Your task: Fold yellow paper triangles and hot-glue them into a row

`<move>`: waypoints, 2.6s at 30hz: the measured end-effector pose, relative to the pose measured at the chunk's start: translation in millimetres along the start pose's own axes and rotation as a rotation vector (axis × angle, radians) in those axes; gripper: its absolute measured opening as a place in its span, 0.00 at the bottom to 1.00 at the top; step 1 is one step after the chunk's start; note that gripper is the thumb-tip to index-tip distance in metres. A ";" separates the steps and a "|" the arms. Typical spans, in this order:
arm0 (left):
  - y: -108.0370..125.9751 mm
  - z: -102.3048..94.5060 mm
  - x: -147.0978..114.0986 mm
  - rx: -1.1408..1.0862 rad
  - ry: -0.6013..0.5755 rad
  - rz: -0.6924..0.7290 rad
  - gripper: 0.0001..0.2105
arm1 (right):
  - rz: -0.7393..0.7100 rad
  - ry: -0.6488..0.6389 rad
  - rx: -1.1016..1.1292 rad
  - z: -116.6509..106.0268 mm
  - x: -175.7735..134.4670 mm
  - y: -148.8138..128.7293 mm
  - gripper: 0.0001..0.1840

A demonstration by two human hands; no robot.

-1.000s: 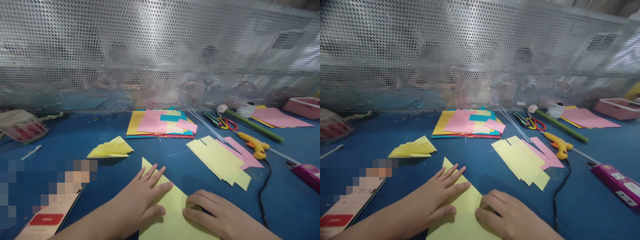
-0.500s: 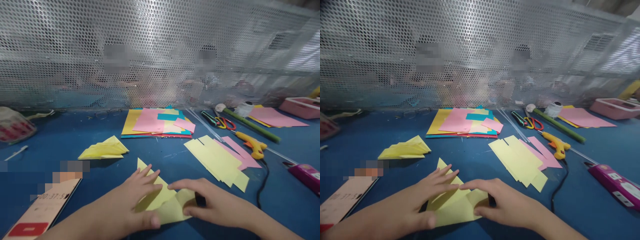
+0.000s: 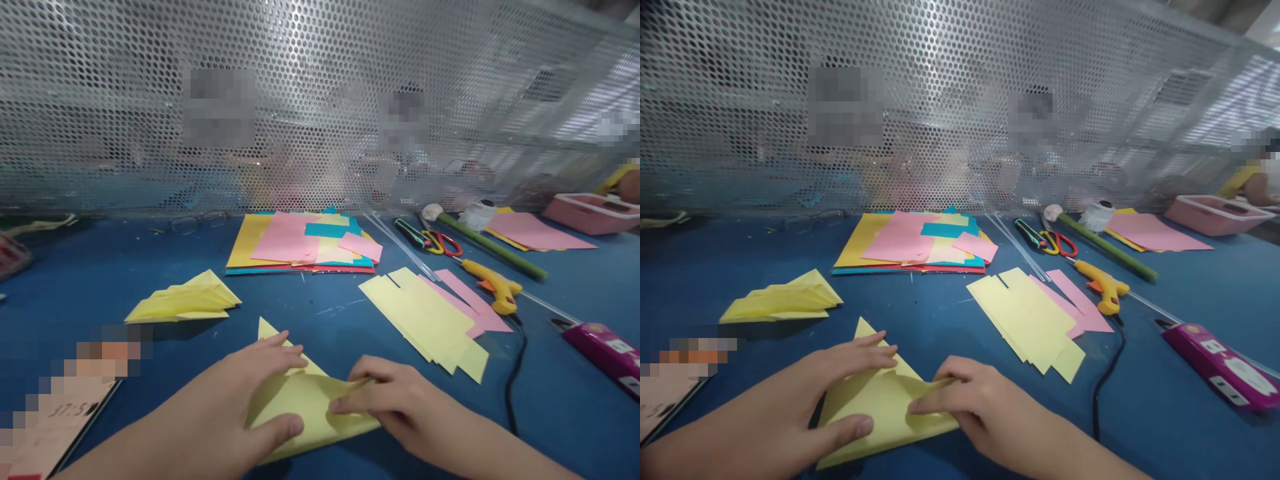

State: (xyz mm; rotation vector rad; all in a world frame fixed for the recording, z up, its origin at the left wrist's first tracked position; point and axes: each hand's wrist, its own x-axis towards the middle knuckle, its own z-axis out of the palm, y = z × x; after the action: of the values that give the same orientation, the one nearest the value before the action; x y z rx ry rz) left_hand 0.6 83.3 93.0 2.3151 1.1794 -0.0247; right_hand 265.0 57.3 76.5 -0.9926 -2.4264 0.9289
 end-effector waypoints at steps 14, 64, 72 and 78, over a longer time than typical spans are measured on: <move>-12.2 30.6 11.7 0.234 0.053 0.191 0.30 | -0.039 -0.033 -0.037 8.3 2.6 4.4 0.23; -21.3 17.3 7.4 0.273 -0.055 0.051 0.50 | 0.192 -0.086 -0.188 3.5 13.6 -13.3 0.19; -32.6 0.8 -2.3 0.266 -0.087 -0.015 0.52 | 0.205 -0.070 -0.197 5.3 11.2 -15.3 0.23; -26.2 -1.0 -1.4 0.269 -0.079 0.013 0.49 | 0.236 -0.059 -0.274 11.7 16.1 -20.7 0.24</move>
State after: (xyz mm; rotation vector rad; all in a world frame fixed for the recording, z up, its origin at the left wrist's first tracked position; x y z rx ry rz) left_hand -20.2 95.2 82.4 2.5267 1.1823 -0.2841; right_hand 237.5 52.7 83.6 -1.3910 -2.5740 0.7177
